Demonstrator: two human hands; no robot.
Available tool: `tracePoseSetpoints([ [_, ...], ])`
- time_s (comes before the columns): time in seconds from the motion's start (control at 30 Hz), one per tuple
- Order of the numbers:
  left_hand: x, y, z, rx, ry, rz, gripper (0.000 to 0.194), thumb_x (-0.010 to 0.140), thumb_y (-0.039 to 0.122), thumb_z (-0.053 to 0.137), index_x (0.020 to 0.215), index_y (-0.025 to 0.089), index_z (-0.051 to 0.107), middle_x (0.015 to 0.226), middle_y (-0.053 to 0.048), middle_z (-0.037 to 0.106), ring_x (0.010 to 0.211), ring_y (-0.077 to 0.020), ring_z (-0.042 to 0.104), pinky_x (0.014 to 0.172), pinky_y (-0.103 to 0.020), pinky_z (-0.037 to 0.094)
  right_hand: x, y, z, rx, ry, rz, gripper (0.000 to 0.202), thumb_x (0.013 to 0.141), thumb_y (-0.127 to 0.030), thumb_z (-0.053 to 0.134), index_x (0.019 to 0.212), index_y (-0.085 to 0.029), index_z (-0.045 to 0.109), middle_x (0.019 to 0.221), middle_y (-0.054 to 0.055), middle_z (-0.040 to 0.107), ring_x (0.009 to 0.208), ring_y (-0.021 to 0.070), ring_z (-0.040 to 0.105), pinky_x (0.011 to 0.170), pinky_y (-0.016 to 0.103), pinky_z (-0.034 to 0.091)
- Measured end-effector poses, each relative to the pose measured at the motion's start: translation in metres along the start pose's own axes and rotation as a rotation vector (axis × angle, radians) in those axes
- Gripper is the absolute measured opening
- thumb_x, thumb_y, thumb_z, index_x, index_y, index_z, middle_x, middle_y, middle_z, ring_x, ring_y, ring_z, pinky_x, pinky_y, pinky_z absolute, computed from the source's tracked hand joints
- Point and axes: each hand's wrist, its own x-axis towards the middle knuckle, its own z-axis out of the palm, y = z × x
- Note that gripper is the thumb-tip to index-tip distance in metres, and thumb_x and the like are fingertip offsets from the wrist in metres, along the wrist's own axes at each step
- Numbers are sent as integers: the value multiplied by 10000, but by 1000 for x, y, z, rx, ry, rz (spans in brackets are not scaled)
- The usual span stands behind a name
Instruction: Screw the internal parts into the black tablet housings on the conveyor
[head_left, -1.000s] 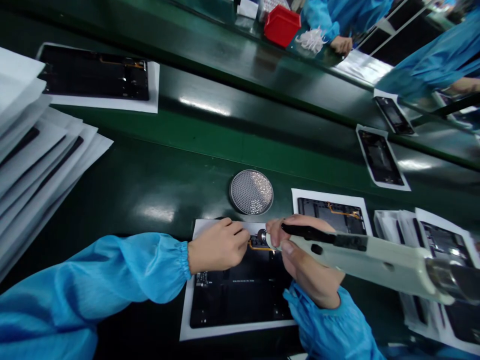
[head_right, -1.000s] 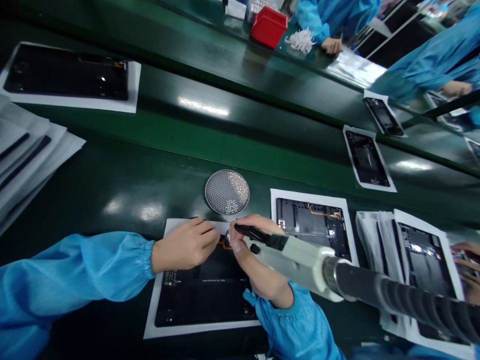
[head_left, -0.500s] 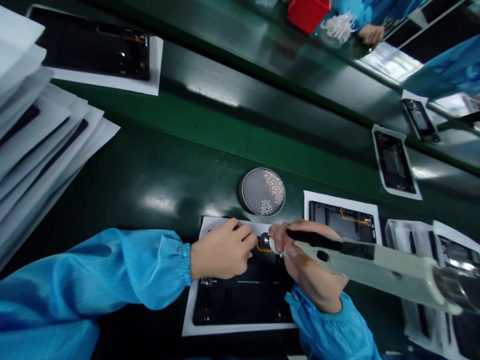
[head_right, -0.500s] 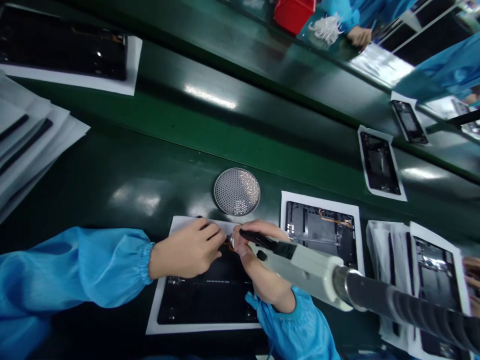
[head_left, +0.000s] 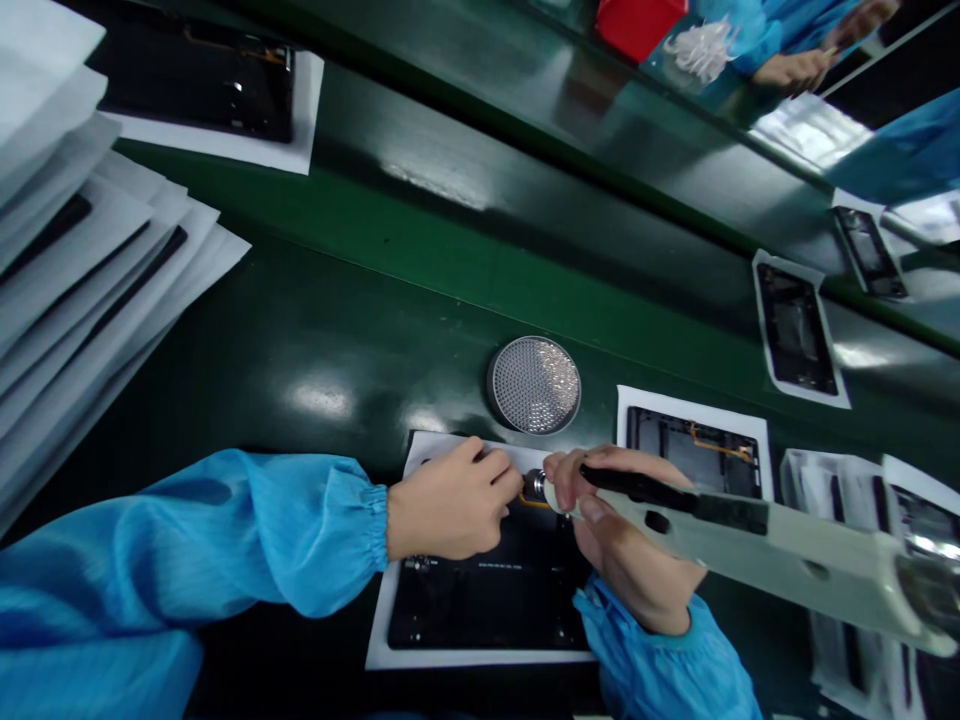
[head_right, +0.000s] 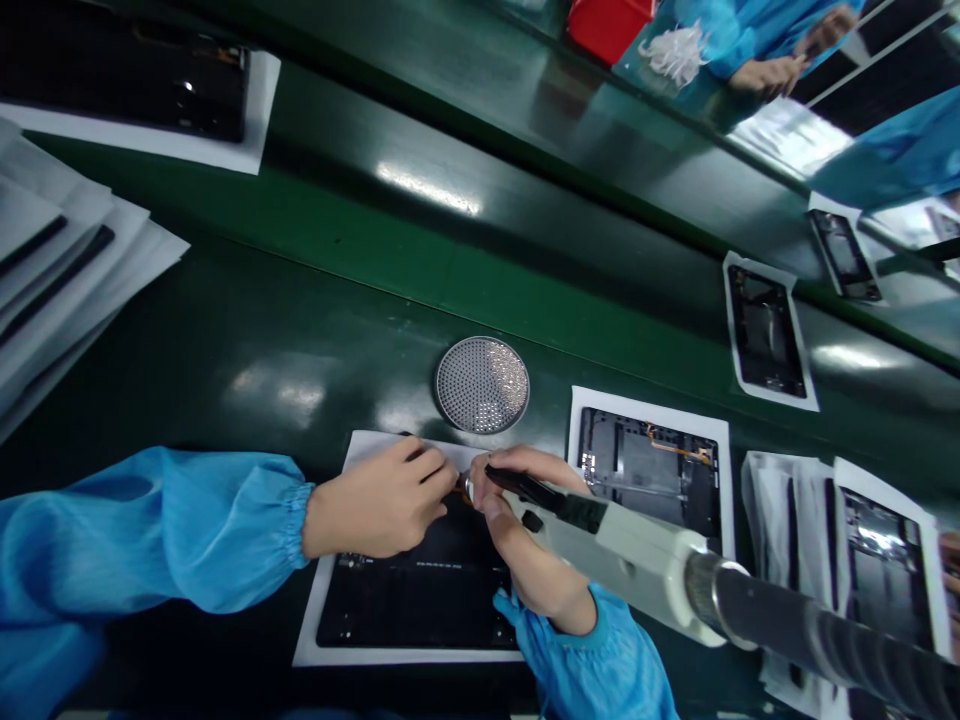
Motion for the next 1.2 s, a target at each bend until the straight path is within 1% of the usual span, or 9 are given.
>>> tracePoseSetpoints([
  [0.2, -2, 1, 1, -1, 13, -4, 212, 955, 199, 588, 819, 122, 732, 940, -130, 645, 865, -257, 541, 655, -361, 333, -1, 0, 0, -6, -16, 7, 320, 792, -123, 633, 1063, -292, 650, 740, 0, 611, 615, 176, 569, 594, 416, 531],
  [0.43, 0, 0, -5, 3, -1, -3, 242, 960, 188, 570, 791, 122, 730, 913, -132, 650, 850, -249, 543, 644, -359, 332, -4, 6, 5, -1, -58, -39, 307, 765, -117, 648, 1026, -279, 651, 717, 4, 580, 624, 193, 575, 625, 429, 494],
  [0.6, 0, 0, -5, 29, -1, -6, 264, 966, 191, 555, 776, 121, 725, 908, -142, 649, 851, -253, 561, 633, -360, 343, -2, 2, -3, -7, -45, -44, 317, 790, -134, 649, 1068, -286, 662, 707, 1, 603, 618, 190, 591, 638, 421, 518],
  [0.67, -1, 1, -2, 29, 25, -3, 260, 968, 185, 543, 796, 117, 727, 936, -146, 653, 858, -255, 570, 638, -363, 358, 8, -6, -6, -12, -1, -94, 341, 796, -112, 646, 1092, -279, 672, 683, -8, 613, 618, 178, 593, 686, 430, 532],
  [0.73, -1, 1, 0, 27, 57, -1, 251, 968, 184, 539, 817, 109, 724, 973, -147, 656, 862, -255, 576, 652, -368, 379, 23, -13, -7, -1, 90, -187, 322, 781, -103, 661, 1062, -257, 693, 665, -16, 619, 605, 160, 582, 716, 422, 533],
  [0.8, -2, 2, 2, 19, 77, -6, 248, 970, 182, 528, 830, 99, 716, 981, -143, 655, 848, -247, 577, 659, -370, 396, 40, -16, -6, 26, 176, -250, 275, 756, -107, 679, 1000, -230, 706, 645, -23, 614, 588, 146, 574, 690, 381, 519],
  [0.93, -3, 1, 0, -30, 95, -29, 254, 970, 173, 505, 826, 94, 698, 918, -114, 648, 795, -226, 562, 640, -356, 403, 62, -7, 0, 63, 252, -203, 244, 735, -110, 677, 954, -219, 691, 616, -47, 579, 586, 129, 565, 701, 349, 510],
  [1.07, -5, 0, -2, -80, 77, -70, 238, 972, 176, 495, 868, 93, 693, 909, -105, 645, 799, -226, 556, 646, -357, 419, 66, 3, 6, 68, 250, -137, 264, 711, -103, 680, 944, -226, 673, 660, -54, 590, 589, 123, 569, 710, 360, 522],
  [1.2, -3, 2, -4, -102, 57, -95, 247, 978, 193, 490, 894, 85, 696, 917, -112, 642, 825, -241, 563, 689, -382, 445, 66, 4, 9, 58, 247, -163, 258, 710, -86, 664, 933, -216, 674, 659, -54, 599, 578, 123, 575, 709, 366, 528],
])
